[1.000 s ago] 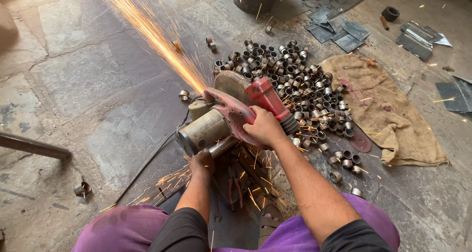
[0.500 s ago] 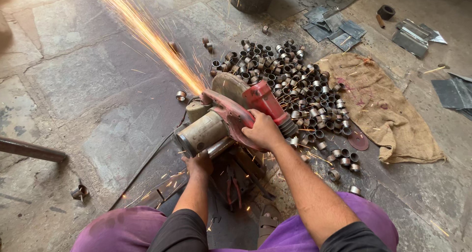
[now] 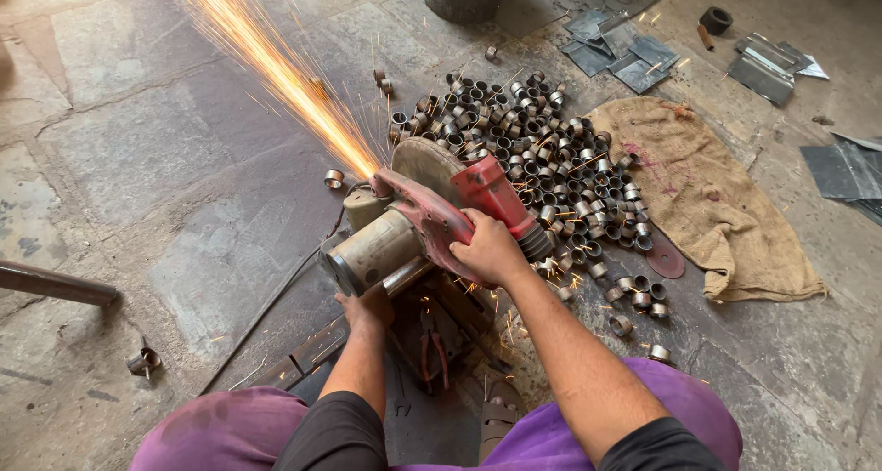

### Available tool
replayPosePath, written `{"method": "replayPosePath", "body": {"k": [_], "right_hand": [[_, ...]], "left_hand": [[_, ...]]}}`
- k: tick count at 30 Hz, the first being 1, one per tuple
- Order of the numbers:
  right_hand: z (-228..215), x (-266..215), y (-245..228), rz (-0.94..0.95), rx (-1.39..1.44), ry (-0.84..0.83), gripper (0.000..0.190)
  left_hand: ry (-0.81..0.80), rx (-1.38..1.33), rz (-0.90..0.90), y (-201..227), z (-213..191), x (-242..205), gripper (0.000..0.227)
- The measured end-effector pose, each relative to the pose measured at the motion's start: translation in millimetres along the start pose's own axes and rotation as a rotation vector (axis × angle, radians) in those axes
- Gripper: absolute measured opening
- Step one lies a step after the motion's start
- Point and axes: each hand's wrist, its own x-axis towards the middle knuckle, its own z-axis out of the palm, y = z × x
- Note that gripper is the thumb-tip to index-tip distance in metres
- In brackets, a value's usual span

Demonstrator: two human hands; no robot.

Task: The person uses a red chop saw to cut a long metal pipe into short cylindrical segments. They repeatedly position the pipe, lower the saw to cut, and allow the cut pieces to fall onto a growing pile on the floor.

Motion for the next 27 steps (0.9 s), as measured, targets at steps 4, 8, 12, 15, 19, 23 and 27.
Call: {"method": "replayPosePath", "body": {"k": [4, 8, 12, 15, 19, 23, 27], "right_hand": [[2, -1, 4, -0.026, -0.009, 0.017, 0.058], [3, -4, 6, 0.005, -0.012, 0.008, 0.057], [3, -6, 6, 0.011, -0.017, 0.015, 0.058], [3, -7, 6, 0.019, -0.019, 0.012, 0.058], [3, -9, 7, -0.004, -0.007, 0.015, 0.057], [4, -10, 8, 0.002, 0.003, 0.011, 0.056], [3, -12, 7, -0.013, 0.019, 0.015, 0.055]], "left_hand": [[0.003, -0.048, -0.019, -2, 2, 0, 0.042], [0.008, -0.081, -0.033, -2, 2, 2, 0.043], [0.009, -0.109, -0.042, -2, 3, 4, 0.044], [0.012, -0.129, -0.052, -2, 4, 4, 0.045], [0.012, -0.145, -0.055, -3, 5, 5, 0.046], [0.013, -0.160, -0.063, -5, 9, 7, 0.047], [0.009, -0.174, -0.069, -6, 9, 6, 0.048]]}}
